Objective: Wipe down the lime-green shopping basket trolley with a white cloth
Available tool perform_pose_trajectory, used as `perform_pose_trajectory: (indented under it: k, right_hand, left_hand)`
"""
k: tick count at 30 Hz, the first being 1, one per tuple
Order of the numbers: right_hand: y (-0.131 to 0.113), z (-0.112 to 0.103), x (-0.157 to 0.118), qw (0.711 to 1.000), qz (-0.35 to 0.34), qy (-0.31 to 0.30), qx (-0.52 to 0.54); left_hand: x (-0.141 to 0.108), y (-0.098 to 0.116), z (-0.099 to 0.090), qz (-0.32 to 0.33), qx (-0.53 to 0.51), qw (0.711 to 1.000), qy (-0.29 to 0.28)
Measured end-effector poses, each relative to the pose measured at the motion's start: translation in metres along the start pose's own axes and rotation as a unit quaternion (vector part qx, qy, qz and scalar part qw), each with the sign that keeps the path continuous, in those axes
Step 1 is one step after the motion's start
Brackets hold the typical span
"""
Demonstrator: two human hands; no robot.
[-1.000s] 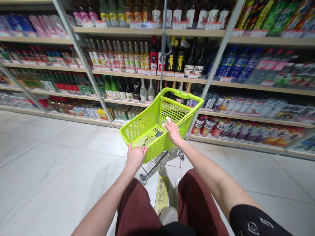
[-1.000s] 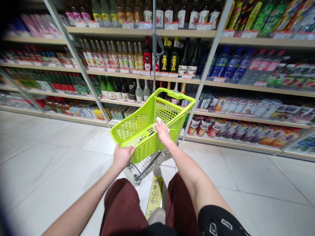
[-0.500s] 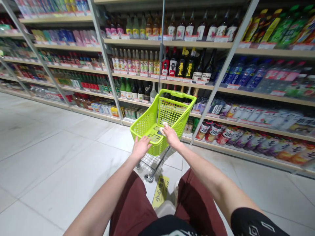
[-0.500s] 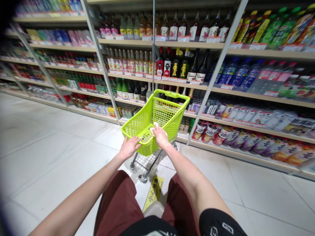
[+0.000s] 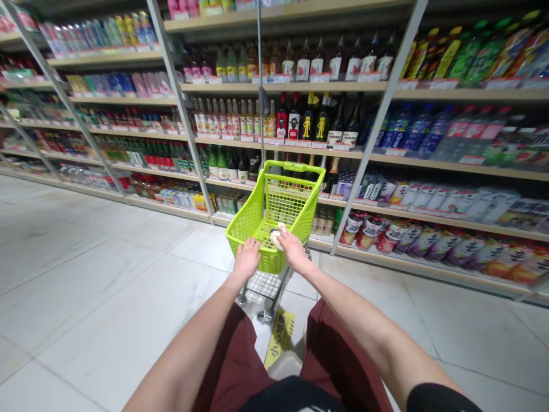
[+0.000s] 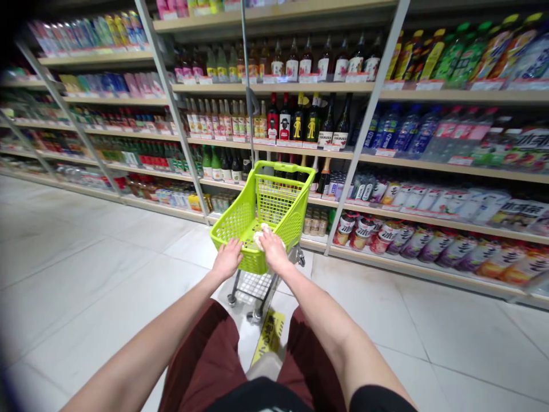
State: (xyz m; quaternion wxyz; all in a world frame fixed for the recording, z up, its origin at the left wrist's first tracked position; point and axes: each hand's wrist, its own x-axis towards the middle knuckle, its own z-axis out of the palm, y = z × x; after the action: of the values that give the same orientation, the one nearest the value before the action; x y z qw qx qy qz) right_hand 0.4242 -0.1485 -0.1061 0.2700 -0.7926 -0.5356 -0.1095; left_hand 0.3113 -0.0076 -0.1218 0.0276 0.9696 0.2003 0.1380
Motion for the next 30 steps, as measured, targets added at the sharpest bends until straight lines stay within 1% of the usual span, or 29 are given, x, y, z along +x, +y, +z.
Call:
perform_pose_trajectory:
  k: [3, 4, 5, 6, 7, 8, 9, 10, 11, 12, 13, 14, 15, 17, 19, 20, 22, 24, 25, 27, 30]
  right_hand:
    - [-0.011, 0.006, -0.006, 0.998, -0.051, -0.009, 0.036]
    - [-0.012, 0.005, -0.007, 0.997, -0.048, -0.004, 0.057]
    - [-0.011, 0.001, -0.006, 0.996, -0.024, 0.011, 0.084]
    - [-0.009, -0.004, -0.003, 0.992, 0.020, 0.038, 0.115]
    - [-0.007, -0.010, 0.002, 0.982, 0.083, 0.075, 0.150]
    - [-0.004, -0.017, 0.008, 0.961, 0.156, 0.118, 0.196]
    - [-0.003, -0.024, 0.016, 0.930, 0.223, 0.156, 0.247]
    - [-0.003, -0.031, 0.024, 0.897, 0.272, 0.180, 0.298]
    - [-0.004, -0.036, 0.032, 0.869, 0.301, 0.189, 0.344]
    - [-0.007, -0.040, 0.039, 0.850, 0.312, 0.185, 0.383]
    - [-0.011, -0.042, 0.045, 0.840, 0.310, 0.171, 0.411]
    - [-0.017, -0.042, 0.049, 0.838, 0.302, 0.153, 0.428]
    - [-0.022, -0.042, 0.051, 0.837, 0.292, 0.130, 0.443]
    - [-0.033, -0.037, 0.050, 0.831, 0.273, 0.072, 0.479]
    - [-0.041, -0.028, 0.044, 0.835, 0.256, 0.032, 0.487]
    - [-0.045, -0.022, 0.040, 0.840, 0.250, 0.025, 0.481]
    - [-0.050, -0.008, 0.032, 0.847, 0.255, 0.048, 0.464]
    - [-0.055, 0.008, 0.028, 0.834, 0.281, 0.086, 0.467]
    - [-0.057, 0.015, 0.028, 0.825, 0.294, 0.100, 0.472]
    - [-0.060, 0.026, 0.029, 0.816, 0.309, 0.112, 0.476]
    - [-0.061, 0.029, 0.031, 0.828, 0.297, 0.083, 0.468]
  left_hand:
    - [0.000, 0.001, 0.006, 0.027, -0.019, 0.999, 0.009]
    - [0.001, 0.001, 0.006, 0.032, -0.039, 0.999, 0.009]
    - [0.002, 0.001, 0.005, 0.032, -0.067, 0.997, 0.014]
    - [0.005, 0.002, 0.002, 0.026, -0.106, 0.994, 0.026]
    - [0.008, 0.003, -0.002, 0.017, -0.152, 0.987, 0.051]
    - [0.011, 0.006, -0.008, 0.010, -0.203, 0.975, 0.086]
    - [0.014, 0.010, -0.015, 0.008, -0.251, 0.960, 0.127]
    - [0.018, 0.015, -0.023, 0.017, -0.292, 0.943, 0.161]
    - [0.022, 0.021, -0.032, 0.035, -0.325, 0.927, 0.184]
    - [0.025, 0.027, -0.040, 0.061, -0.348, 0.917, 0.186]
    - [0.029, 0.033, -0.047, 0.084, -0.365, 0.911, 0.173]
    - [0.032, 0.037, -0.052, 0.093, -0.382, 0.906, 0.154]
    - [0.034, 0.040, -0.055, 0.087, -0.399, 0.903, 0.135]
    - [0.036, 0.040, -0.054, 0.040, -0.430, 0.894, 0.117]
    - [0.035, 0.033, -0.046, -0.003, -0.431, 0.894, 0.124]
    - [0.033, 0.028, -0.041, -0.016, -0.416, 0.899, 0.137]
    - [0.027, 0.019, -0.031, -0.038, -0.375, 0.911, 0.166]
    - [0.017, 0.015, -0.024, -0.051, -0.349, 0.918, 0.179]
    - [0.012, 0.014, -0.021, -0.047, -0.347, 0.920, 0.178]
    - [0.003, 0.016, -0.018, -0.019, -0.350, 0.920, 0.175]
    - [-0.003, 0.015, -0.016, 0.029, -0.334, 0.926, 0.176]
